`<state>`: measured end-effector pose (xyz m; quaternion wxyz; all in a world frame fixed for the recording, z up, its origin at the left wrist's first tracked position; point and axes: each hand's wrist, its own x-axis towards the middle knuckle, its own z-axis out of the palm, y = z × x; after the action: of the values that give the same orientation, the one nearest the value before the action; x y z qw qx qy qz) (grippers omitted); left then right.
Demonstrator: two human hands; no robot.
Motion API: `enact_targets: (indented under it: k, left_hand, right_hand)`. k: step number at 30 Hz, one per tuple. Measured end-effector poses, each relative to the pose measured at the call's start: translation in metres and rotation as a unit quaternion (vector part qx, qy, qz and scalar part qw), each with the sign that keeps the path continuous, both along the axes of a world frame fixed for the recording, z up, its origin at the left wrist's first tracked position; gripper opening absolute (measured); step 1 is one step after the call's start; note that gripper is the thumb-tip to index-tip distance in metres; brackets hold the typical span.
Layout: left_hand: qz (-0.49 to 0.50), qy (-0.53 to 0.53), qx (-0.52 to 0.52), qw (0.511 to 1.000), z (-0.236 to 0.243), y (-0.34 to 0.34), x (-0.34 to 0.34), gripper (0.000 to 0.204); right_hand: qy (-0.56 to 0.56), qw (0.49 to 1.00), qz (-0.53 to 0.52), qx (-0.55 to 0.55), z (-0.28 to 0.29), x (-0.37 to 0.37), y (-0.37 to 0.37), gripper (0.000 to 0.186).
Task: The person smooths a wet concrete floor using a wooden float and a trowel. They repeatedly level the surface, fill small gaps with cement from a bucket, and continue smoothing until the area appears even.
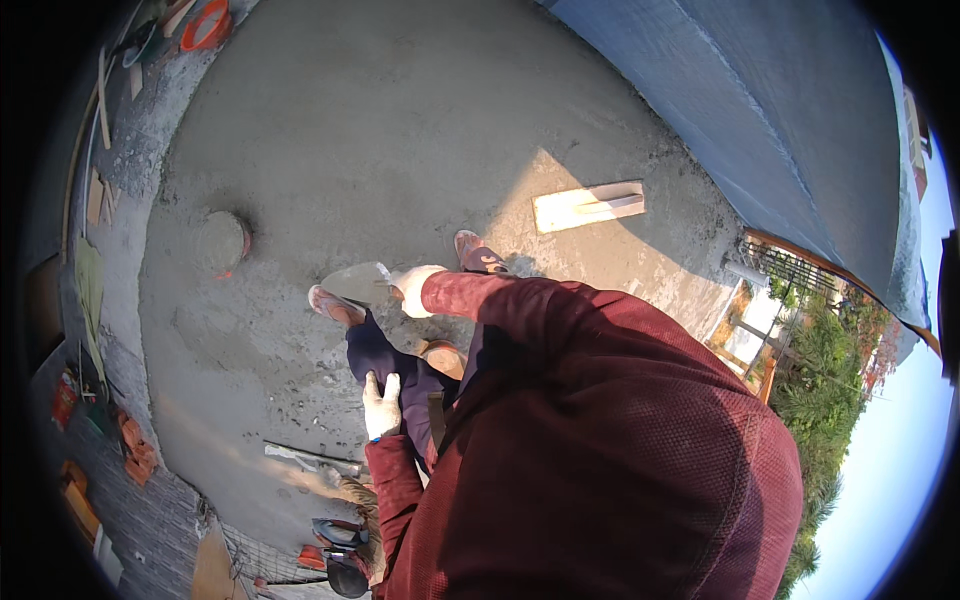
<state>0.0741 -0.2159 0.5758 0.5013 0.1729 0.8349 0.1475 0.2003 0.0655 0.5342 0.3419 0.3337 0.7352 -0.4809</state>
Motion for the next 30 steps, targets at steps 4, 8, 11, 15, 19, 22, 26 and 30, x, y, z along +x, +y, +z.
enact_targets:
  k: [4, 8, 11, 15, 19, 22, 26, 30]
  left_hand:
    - [-0.097, 0.047, -0.115, 0.988, -0.036, 0.002, -0.075, 0.112]
    - [-0.104, 0.079, -0.121, 0.984, -0.075, 0.025, -0.189, 0.113]
    - [0.030, 0.117, -0.065, 0.990, -0.114, 0.067, -0.317, 0.108]
    - [0.072, 0.275, 0.075, 0.956, -0.197, 0.156, -0.502, 0.114]
    - [0.107, 0.181, 0.075, 0.975, -0.280, 0.236, -0.625, 0.128]
    - [0.132, -0.105, 0.130, 0.977, -0.318, 0.254, -0.653, 0.098]
    - [0.229, -0.236, 0.147, 0.933, -0.354, 0.255, -0.640, 0.071]
    - [0.255, -0.266, 0.120, 0.922, -0.363, 0.248, -0.623, 0.044]
  right_hand:
    - [0.060, 0.993, -0.001, 0.100, -0.040, -0.079, 0.013, 0.038]
    - [-0.011, 0.990, -0.025, 0.138, -0.079, -0.170, 0.022, 0.038]
    - [-0.071, 0.984, -0.086, 0.137, -0.078, -0.222, 0.006, 0.040]
    - [-0.061, 0.968, -0.239, 0.051, -0.025, -0.220, -0.078, 0.046]
    - [-0.109, 0.905, -0.410, 0.000, 0.025, -0.193, -0.192, 0.044]
    - [-0.250, 0.807, -0.520, -0.124, 0.049, -0.183, -0.248, 0.039]
    - [-0.204, 0.686, -0.673, -0.184, 0.056, -0.190, -0.266, 0.035]
    - [-0.168, 0.675, -0.690, -0.200, 0.051, -0.188, -0.266, 0.034]
